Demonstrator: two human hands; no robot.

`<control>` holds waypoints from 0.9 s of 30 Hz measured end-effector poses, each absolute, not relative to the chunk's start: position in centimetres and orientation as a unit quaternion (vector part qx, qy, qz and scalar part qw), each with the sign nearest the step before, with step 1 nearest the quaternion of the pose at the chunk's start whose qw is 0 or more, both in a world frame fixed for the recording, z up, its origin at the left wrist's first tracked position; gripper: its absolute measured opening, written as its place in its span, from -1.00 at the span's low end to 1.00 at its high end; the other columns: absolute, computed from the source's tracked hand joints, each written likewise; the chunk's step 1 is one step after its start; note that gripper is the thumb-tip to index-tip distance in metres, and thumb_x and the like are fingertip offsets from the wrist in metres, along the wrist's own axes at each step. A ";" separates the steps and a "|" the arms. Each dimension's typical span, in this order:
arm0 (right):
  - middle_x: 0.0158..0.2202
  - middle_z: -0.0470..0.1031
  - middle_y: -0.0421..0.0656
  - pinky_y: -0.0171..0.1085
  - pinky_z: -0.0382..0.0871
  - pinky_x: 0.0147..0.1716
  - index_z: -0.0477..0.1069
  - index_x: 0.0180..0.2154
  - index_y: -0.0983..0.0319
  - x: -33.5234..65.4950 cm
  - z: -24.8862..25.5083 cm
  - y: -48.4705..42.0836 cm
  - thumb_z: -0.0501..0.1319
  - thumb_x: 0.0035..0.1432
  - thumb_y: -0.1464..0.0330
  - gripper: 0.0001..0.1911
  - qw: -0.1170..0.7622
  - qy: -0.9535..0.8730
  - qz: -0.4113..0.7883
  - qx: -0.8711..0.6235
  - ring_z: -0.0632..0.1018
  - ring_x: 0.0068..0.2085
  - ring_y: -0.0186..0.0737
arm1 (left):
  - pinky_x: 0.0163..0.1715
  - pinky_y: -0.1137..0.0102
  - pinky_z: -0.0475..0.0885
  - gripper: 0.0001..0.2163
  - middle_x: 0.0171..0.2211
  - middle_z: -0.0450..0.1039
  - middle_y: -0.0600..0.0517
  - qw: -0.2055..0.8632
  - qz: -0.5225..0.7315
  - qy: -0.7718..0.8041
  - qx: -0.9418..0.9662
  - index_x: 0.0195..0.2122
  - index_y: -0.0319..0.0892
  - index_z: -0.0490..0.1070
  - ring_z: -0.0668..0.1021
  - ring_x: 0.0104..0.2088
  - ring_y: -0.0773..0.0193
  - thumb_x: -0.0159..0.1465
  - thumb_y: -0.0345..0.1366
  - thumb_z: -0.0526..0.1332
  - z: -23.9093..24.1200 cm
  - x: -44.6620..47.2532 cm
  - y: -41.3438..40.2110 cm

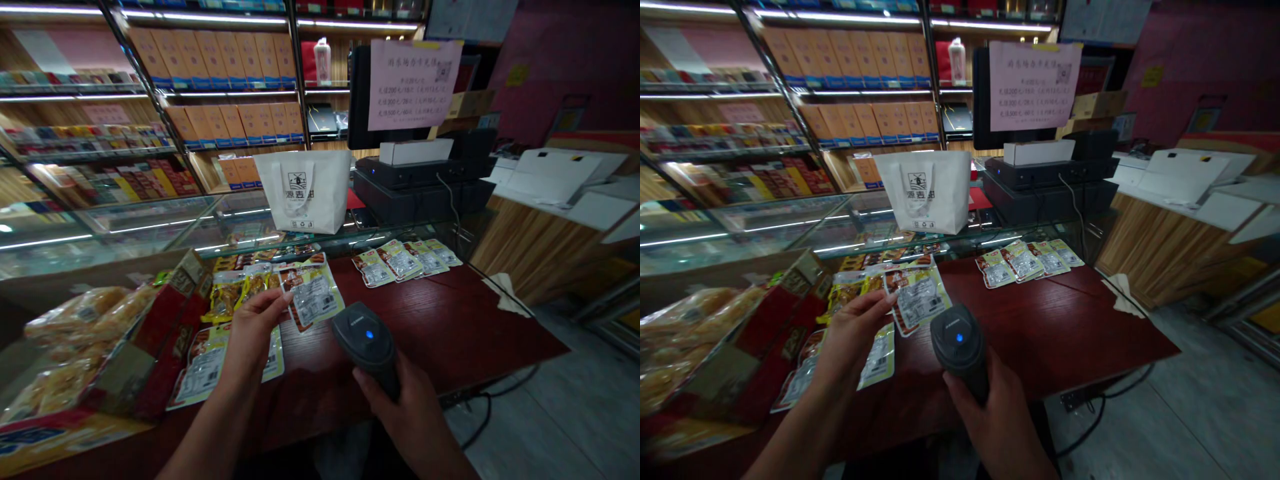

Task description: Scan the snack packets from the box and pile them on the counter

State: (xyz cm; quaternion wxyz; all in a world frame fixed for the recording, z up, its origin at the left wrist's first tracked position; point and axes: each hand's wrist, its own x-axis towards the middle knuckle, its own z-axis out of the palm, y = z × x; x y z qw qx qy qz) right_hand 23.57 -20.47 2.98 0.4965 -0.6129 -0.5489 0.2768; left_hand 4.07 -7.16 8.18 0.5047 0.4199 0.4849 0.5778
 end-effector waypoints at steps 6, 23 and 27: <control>-0.40 0.67 -0.04 -0.22 0.56 -0.27 0.56 -0.09 0.26 23.5 3.5 -20.5 0.22 0.25 0.04 -0.56 0.493 -0.538 0.268 -0.629 0.69 -0.35 -0.01 | -0.47 0.51 0.46 -0.60 -0.48 0.56 0.06 0.498 0.600 0.491 0.389 -0.51 -0.22 0.60 0.53 -0.46 0.36 -0.34 -0.15 0.62 7.9 4.4 -6.8; -0.67 0.40 -0.28 -0.34 0.31 -0.60 0.44 -0.33 0.24 27.7 0.8 -19.0 0.21 0.20 -0.09 -0.50 0.521 -0.382 0.402 -0.649 0.44 -0.63 -0.26 | -0.39 0.44 0.55 -0.77 -0.44 0.60 -0.04 0.637 0.470 0.486 0.371 -0.46 -0.29 0.56 0.60 -0.47 0.32 -0.12 -0.40 0.54 2.4 9.4 0.8; -0.68 0.38 -0.28 -0.35 0.29 -0.60 0.45 -0.35 0.26 28.9 0.1 -19.0 0.21 0.17 -0.14 -0.44 0.530 -0.351 0.399 -0.661 0.41 -0.63 -0.29 | -0.42 0.50 0.52 -0.87 -0.47 0.57 -0.05 0.665 0.437 0.490 0.354 -0.46 -0.31 0.53 0.57 -0.50 0.37 0.02 -0.54 0.45 1.6 14.3 4.6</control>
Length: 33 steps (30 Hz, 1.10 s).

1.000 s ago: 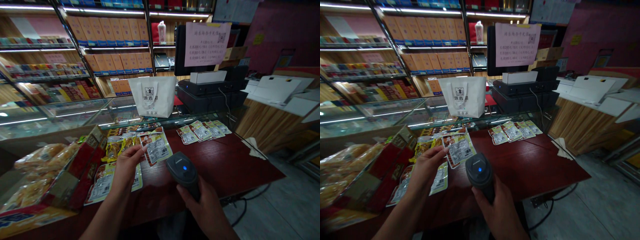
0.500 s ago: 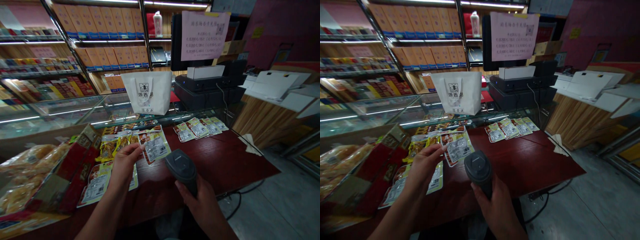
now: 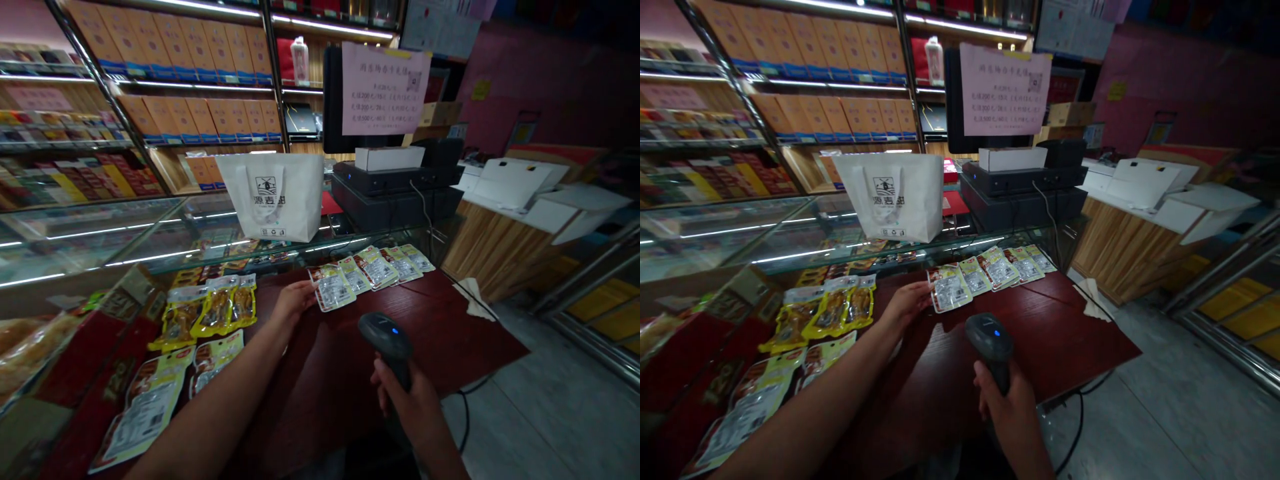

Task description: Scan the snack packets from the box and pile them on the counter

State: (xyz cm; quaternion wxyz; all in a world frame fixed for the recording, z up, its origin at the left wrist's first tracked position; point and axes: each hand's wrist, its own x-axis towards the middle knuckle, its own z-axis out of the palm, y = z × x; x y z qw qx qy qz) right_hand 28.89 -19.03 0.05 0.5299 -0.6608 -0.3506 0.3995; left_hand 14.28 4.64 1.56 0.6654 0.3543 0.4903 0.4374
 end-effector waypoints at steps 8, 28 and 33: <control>-0.66 0.43 -0.24 -0.32 0.33 -0.59 0.45 -0.35 0.27 29.1 -0.6 -19.7 0.22 0.08 -0.22 -0.37 0.522 -0.329 0.402 -0.676 0.45 -0.62 -0.25 | -0.16 0.23 0.56 -0.70 -0.04 0.50 -0.12 0.664 0.347 0.534 0.392 0.04 -0.28 0.44 0.59 -0.15 0.19 0.36 -0.22 0.27 1.3 22.5 10.2; -0.58 0.53 -0.14 -0.23 0.43 -0.47 0.55 -0.34 0.24 30.6 -2.6 -19.7 0.22 -0.10 -0.35 -0.23 0.405 -0.392 0.492 -0.663 0.53 -0.53 -0.13 | -0.22 0.33 0.42 -0.85 -0.35 0.61 -0.06 0.198 0.344 0.566 0.723 -0.36 -0.16 0.58 0.59 -0.30 0.16 0.28 -0.25 0.24 0.8 4.6 -4.8; -0.62 0.46 -0.19 -0.27 0.33 -0.58 0.52 -0.32 0.25 28.9 -1.6 -19.0 0.25 -0.08 -0.31 -0.27 0.441 -0.360 0.508 -0.647 0.45 -0.59 -0.20 | 0.10 0.16 0.39 -0.72 -0.04 0.58 -0.17 0.011 0.269 0.679 0.683 -0.08 -0.17 0.56 0.55 0.04 -0.02 0.32 -0.34 0.07 1.0 -6.7 -8.3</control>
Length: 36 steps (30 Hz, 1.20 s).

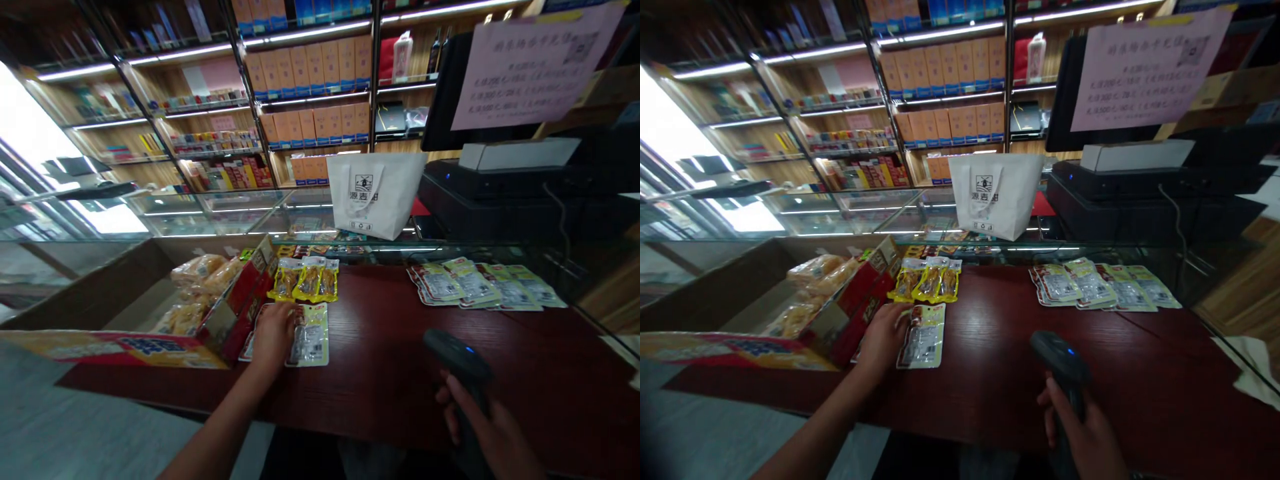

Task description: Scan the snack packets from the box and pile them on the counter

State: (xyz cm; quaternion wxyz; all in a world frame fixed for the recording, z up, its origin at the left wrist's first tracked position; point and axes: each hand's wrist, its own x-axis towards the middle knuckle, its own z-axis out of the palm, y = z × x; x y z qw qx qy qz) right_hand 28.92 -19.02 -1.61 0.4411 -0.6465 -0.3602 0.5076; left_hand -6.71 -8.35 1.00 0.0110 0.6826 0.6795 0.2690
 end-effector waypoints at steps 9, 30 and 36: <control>-0.63 0.46 -0.21 -0.29 0.29 -0.61 0.52 -0.36 0.26 27.6 -1.4 -18.1 0.32 -0.05 -0.22 -0.36 0.483 -0.332 0.484 -0.650 0.44 -0.61 -0.23 | 0.20 0.12 0.32 -0.58 0.19 0.41 -0.38 -0.020 0.098 0.737 0.668 0.15 -0.42 0.40 0.45 0.20 -0.15 0.37 -0.24 0.08 -0.8 -10.3 -10.9; -0.64 0.45 -0.22 -0.28 0.29 -0.59 0.50 -0.34 0.26 26.7 -0.5 -19.2 0.30 0.01 -0.17 -0.41 0.478 -0.359 0.451 -0.663 0.43 -0.62 -0.23 | -0.30 0.27 0.52 -0.50 -0.34 0.62 -0.06 0.378 0.471 0.686 0.405 -0.21 -0.21 0.47 0.64 -0.34 0.05 -0.10 -0.04 0.48 0.3 -10.5 -10.2; -0.57 0.52 -0.19 -0.29 0.32 -0.61 0.51 -0.25 0.27 26.5 -0.4 -18.9 0.32 0.01 -0.13 -0.42 0.490 -0.369 0.449 -0.650 0.45 -0.61 -0.24 | -0.46 0.37 0.50 -0.54 -0.48 0.58 0.04 0.495 0.561 0.588 0.308 -0.23 -0.21 0.51 0.61 -0.49 0.18 -0.07 -0.02 0.49 3.6 -7.4 -11.2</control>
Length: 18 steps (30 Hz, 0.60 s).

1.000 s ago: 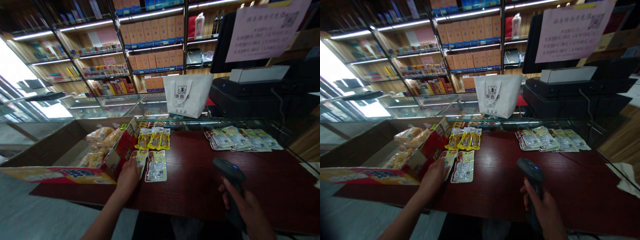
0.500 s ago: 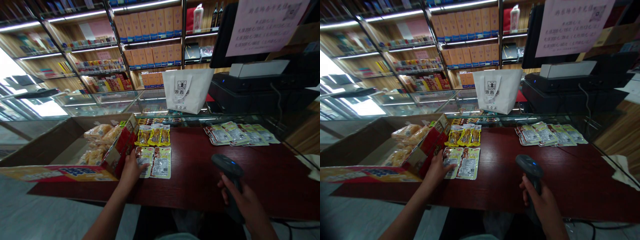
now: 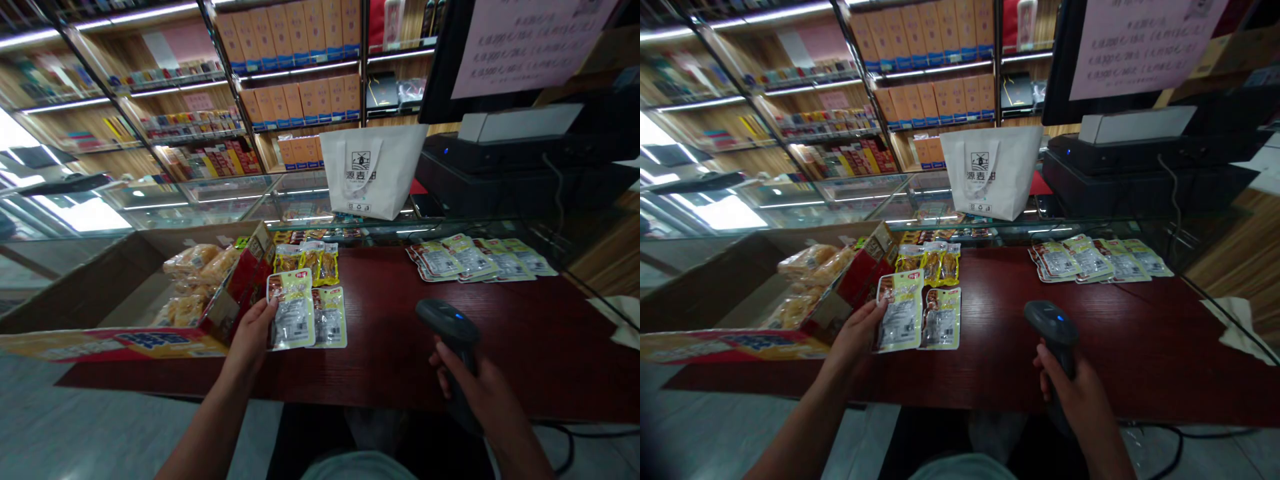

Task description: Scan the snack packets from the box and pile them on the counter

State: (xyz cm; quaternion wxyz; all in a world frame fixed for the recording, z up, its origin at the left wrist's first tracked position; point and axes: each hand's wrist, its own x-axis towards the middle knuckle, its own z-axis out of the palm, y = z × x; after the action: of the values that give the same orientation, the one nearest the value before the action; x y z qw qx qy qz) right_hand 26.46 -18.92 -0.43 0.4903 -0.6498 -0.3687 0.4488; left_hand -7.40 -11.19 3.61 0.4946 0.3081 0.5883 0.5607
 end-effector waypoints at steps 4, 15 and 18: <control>-0.54 0.54 -0.18 -0.29 0.32 -0.62 0.51 -0.21 0.27 25.6 0.1 -18.8 0.34 0.02 -0.10 -0.43 0.495 -0.381 0.464 -0.628 0.45 -0.62 -0.25 | -0.35 0.33 0.55 -0.55 -0.38 0.63 -0.01 0.535 0.571 0.534 0.320 -0.25 -0.22 0.55 0.64 -0.41 0.18 -0.10 -0.09 0.54 4.9 -4.2 -11.6; -0.67 0.42 -0.30 -0.31 0.35 -0.59 0.47 -0.33 0.23 21.8 2.6 -19.4 0.42 -0.07 0.12 -0.64 0.526 -0.394 0.421 -0.625 0.45 -0.61 -0.23 | -0.54 0.52 0.38 -0.61 -0.56 0.55 0.08 0.586 0.502 0.491 0.404 -0.54 -0.20 0.41 0.50 -0.57 0.39 -0.17 -0.11 0.57 5.2 2.3 -11.4; -0.67 0.40 -0.32 -0.30 0.38 -0.57 0.46 -0.31 0.22 21.9 2.7 -19.6 0.37 -0.02 0.15 -0.69 0.535 -0.393 0.391 -0.637 0.48 -0.60 -0.20 | -0.51 0.51 0.42 -0.61 -0.53 0.57 0.07 0.611 0.487 0.481 0.397 -0.51 -0.21 0.46 0.52 -0.55 0.38 -0.19 -0.11 0.58 5.1 3.0 -11.2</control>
State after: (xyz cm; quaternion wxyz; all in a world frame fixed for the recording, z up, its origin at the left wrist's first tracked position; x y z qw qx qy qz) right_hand 21.93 -19.56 2.66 0.5349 -0.6373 -0.3931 0.3915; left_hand 2.98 -11.17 5.14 0.6108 0.3969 0.4814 0.4875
